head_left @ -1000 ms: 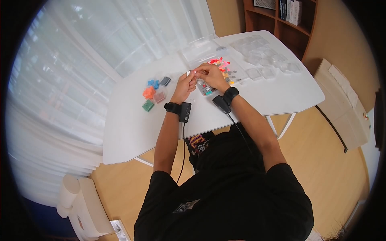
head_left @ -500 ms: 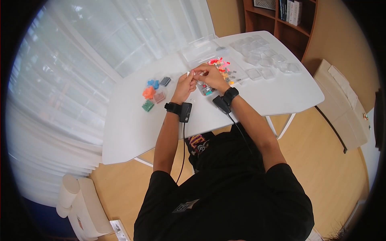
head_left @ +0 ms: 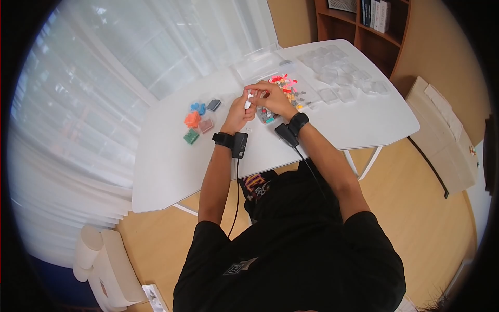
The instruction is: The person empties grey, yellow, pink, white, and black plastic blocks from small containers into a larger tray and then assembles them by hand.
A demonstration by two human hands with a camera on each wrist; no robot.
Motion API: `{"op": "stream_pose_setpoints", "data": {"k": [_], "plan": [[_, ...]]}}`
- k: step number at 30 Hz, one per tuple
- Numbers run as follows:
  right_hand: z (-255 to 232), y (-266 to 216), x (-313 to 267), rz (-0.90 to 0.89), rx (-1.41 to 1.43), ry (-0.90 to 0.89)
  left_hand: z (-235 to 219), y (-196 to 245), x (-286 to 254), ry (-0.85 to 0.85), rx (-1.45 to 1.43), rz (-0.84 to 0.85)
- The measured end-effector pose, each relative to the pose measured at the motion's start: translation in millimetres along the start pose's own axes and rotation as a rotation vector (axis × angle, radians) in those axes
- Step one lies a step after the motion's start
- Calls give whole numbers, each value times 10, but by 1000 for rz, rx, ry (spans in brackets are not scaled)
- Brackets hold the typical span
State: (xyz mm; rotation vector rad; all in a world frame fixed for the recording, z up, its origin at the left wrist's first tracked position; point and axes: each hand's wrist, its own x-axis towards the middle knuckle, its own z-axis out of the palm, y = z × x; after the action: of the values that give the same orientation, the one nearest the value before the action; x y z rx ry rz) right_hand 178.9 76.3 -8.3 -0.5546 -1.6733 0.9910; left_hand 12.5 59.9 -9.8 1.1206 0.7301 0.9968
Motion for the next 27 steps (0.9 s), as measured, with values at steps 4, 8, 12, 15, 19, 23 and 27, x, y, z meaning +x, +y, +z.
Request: {"op": "stream_pose_setpoints", "data": {"k": [4, 8, 12, 15, 19, 23, 27], "plan": [[-12, 59, 22, 8, -57, 40, -38, -8, 3, 36, 93, -8], [-28, 76, 23, 60, -17, 14, 57, 40, -22, 80, 74, 15], [-26, 44, 25, 98, 38, 48, 18, 43, -16, 91, 40, 55], [-12, 6, 5, 92, 92, 54, -23, 23, 5, 94, 42, 63], [-4, 110, 32, 30, 18, 35, -26, 23, -2, 103, 43, 37], [-9, 125, 37, 54, 10, 56, -13, 38, -15, 90, 33, 46], [-16, 161, 37, 89, 48, 51, -44, 21, -3, 4, 22, 96]]}}
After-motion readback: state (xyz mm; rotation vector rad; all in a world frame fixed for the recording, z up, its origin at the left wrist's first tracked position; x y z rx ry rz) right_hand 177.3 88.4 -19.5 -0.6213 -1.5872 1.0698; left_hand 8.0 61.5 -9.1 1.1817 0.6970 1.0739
